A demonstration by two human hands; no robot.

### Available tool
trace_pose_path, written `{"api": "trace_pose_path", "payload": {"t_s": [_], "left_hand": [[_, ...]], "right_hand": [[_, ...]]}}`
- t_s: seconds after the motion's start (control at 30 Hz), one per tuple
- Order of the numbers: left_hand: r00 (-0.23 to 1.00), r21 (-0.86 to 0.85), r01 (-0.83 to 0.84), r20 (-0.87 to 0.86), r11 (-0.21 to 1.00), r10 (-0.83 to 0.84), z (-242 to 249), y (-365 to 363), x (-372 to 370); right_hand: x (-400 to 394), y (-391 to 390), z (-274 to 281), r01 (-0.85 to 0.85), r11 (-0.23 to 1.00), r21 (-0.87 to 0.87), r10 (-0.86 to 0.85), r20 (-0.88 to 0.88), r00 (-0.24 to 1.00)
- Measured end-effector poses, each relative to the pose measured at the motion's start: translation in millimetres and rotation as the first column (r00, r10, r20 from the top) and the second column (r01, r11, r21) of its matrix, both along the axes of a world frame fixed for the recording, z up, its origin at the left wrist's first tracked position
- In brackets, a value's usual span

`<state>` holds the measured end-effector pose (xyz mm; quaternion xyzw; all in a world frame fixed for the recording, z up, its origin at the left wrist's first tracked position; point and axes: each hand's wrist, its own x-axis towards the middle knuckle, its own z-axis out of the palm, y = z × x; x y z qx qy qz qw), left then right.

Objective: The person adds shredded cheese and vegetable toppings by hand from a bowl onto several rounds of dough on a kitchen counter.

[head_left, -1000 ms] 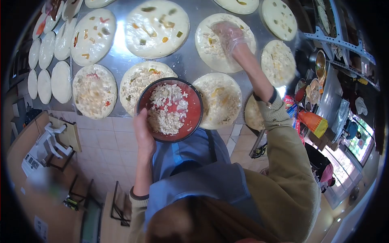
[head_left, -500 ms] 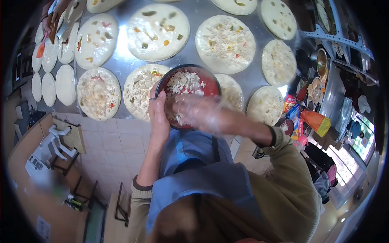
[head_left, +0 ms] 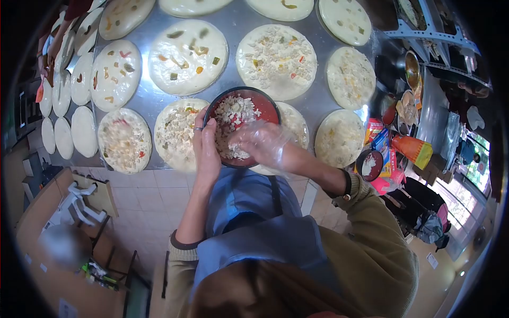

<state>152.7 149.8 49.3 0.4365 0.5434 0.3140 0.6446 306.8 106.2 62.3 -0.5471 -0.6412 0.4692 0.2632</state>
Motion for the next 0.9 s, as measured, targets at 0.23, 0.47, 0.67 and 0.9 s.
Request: {"api": "trace_pose_path", "payload": {"t_s": [0.23,0.47,0.67,0.9], "left_hand": [[0.998,-0.003,0.046,-0.045,0.999,-0.046,-8.8,-1.0,7.7],[0.998,-0.08,0.01,0.064,0.997,-0.005,-26.7,-6.7,-4.3],[0.999,-0.105,-0.045,0.018,0.993,0.047,-16.7,-17.1,-10.9],[0.998,-0.138,-0.06,0.02,0.989,0.063,-21.8,-29.9,-25.9]], "right_hand": [[62.4,33.6,35.2,0.132,0.954,-0.268,-0.216,-0.312,0.925],[187.3,83.4,-28.0,0.446,0.874,-0.192,-0.459,-0.028,0.888],[205.4,124.4,-82.3,0.356,0.927,0.114,-0.372,0.391,0.842],[187.9,132.4,-89.3,0.135,0.94,0.312,-0.321,0.685,0.654]]}}
